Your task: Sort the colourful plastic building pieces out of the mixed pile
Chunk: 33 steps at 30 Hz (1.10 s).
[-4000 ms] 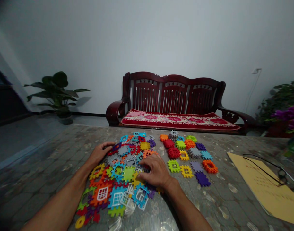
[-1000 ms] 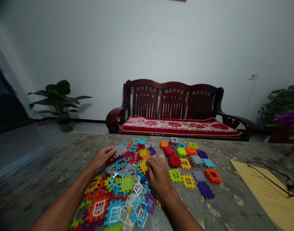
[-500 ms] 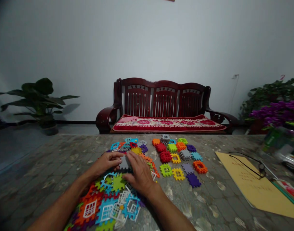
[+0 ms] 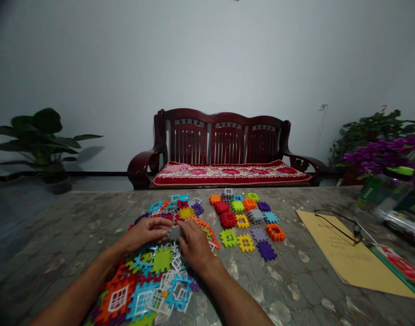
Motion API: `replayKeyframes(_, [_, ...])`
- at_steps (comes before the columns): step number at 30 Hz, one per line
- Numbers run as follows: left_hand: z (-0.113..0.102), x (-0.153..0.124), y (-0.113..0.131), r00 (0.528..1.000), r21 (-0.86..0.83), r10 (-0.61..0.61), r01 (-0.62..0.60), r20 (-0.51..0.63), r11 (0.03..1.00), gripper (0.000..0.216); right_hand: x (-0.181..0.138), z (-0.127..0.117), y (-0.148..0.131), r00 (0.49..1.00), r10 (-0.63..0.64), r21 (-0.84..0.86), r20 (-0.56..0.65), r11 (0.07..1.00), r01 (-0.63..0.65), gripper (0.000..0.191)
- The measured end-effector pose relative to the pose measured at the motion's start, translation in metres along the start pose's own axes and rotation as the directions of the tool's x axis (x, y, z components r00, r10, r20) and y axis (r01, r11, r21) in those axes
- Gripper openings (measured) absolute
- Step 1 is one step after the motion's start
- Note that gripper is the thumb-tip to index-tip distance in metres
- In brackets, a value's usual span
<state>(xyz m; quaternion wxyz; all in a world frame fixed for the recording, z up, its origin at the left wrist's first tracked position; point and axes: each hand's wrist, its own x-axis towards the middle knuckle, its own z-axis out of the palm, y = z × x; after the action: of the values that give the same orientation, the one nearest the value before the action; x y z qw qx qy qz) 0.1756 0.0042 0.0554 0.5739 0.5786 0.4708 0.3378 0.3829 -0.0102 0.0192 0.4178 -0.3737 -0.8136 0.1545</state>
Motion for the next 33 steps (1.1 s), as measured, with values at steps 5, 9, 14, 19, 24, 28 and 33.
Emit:
replayKeyframes(5, [-0.005, 0.0, -0.001, 0.998, -0.034, 0.022, -0.024, -0.057, 0.999, 0.045, 0.0, 0.0, 0.0, 0.997, 0.068, 0.052, -0.02, 0.996, -0.067, 0.043])
replayKeyframes(9, [-0.016, 0.0, -0.002, 0.969, 0.016, 0.096, -0.095, -0.225, 0.995, 0.048, 0.0, -0.003, 0.004, 0.987, 0.103, 0.108, -0.121, 0.99, -0.09, 0.051])
replayKeyframes(14, [-0.047, -0.002, -0.011, 0.83, 0.008, 0.14, -0.161, -0.54, 0.987, 0.055, 0.001, -0.011, 0.019, 0.966, 0.16, 0.152, -0.203, 0.98, -0.13, 0.056])
replayKeyframes(19, [-0.073, -0.008, -0.025, 0.664, 0.122, 0.171, -0.12, -0.728, 0.985, 0.047, 0.002, -0.012, 0.026, 0.941, 0.251, 0.172, -0.227, 0.961, -0.215, 0.051])
replayKeyframes(24, [-0.081, -0.011, -0.035, 0.645, 0.249, 0.164, 0.042, -0.746, 0.968, 0.039, 0.002, -0.012, 0.022, 0.95, 0.219, 0.153, -0.221, 0.97, -0.188, 0.05])
replayKeyframes(28, [-0.079, -0.011, -0.034, 0.713, 0.264, 0.151, 0.05, -0.685, 0.963, 0.041, 0.001, -0.012, 0.022, 0.944, 0.233, 0.162, -0.235, 0.967, -0.198, 0.045])
replayKeyframes(33, [-0.078, -0.009, -0.035, 0.738, 0.293, 0.16, 0.053, -0.655, 0.955, 0.04, 0.0, -0.008, 0.024, 0.909, 0.349, 0.232, -0.226, 0.926, -0.298, 0.032])
